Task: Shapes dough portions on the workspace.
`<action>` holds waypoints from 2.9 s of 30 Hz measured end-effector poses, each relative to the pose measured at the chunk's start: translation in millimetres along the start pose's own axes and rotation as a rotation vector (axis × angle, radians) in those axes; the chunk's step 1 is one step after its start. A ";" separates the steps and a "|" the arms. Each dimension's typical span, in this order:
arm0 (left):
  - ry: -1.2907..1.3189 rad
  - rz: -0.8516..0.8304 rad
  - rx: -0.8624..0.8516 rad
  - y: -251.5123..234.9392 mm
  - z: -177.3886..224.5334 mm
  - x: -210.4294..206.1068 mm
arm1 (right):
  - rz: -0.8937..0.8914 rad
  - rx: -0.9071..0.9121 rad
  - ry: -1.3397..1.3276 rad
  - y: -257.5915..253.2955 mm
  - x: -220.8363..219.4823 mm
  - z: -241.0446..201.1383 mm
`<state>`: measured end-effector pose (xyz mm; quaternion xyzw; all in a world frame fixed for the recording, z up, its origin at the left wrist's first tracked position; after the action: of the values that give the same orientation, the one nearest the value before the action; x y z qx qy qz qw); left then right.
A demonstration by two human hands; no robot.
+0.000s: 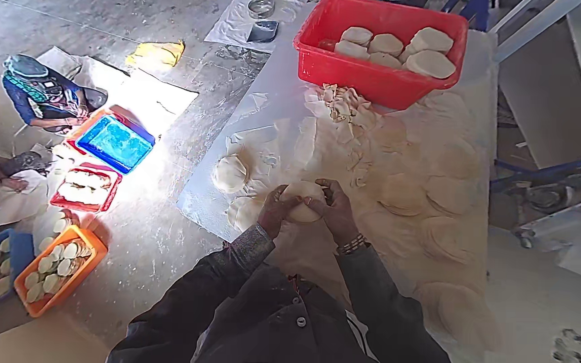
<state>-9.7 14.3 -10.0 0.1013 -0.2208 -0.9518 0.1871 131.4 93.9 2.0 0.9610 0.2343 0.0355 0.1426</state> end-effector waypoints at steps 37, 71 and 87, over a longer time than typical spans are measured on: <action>-0.048 0.284 -0.282 53.2 -63.7 89.3 | -0.445 0.253 0.063 37.9 -89.4 -20.4; -0.878 0.511 -0.170 49.1 -81.7 123.1 | -0.408 -0.013 0.960 -7.4 -102.0 37.1; -0.262 0.428 0.089 21.6 -54.1 146.7 | -0.220 0.023 0.643 -6.6 -80.4 24.3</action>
<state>-121.5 -83.2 -64.0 -0.0637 -0.3015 -0.8848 0.3495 60.3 56.2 -23.4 0.8711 0.3699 0.3185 0.0536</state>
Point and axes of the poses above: each hand's wrist, its own y-axis away from the middle knuckle, its own x-axis out of the back of the hand, z = x × y, the point moved 1 cm from there along -y, towards the middle knuckle, and after that the axes turned 11 degrees about -y, right-handed, at the moved point
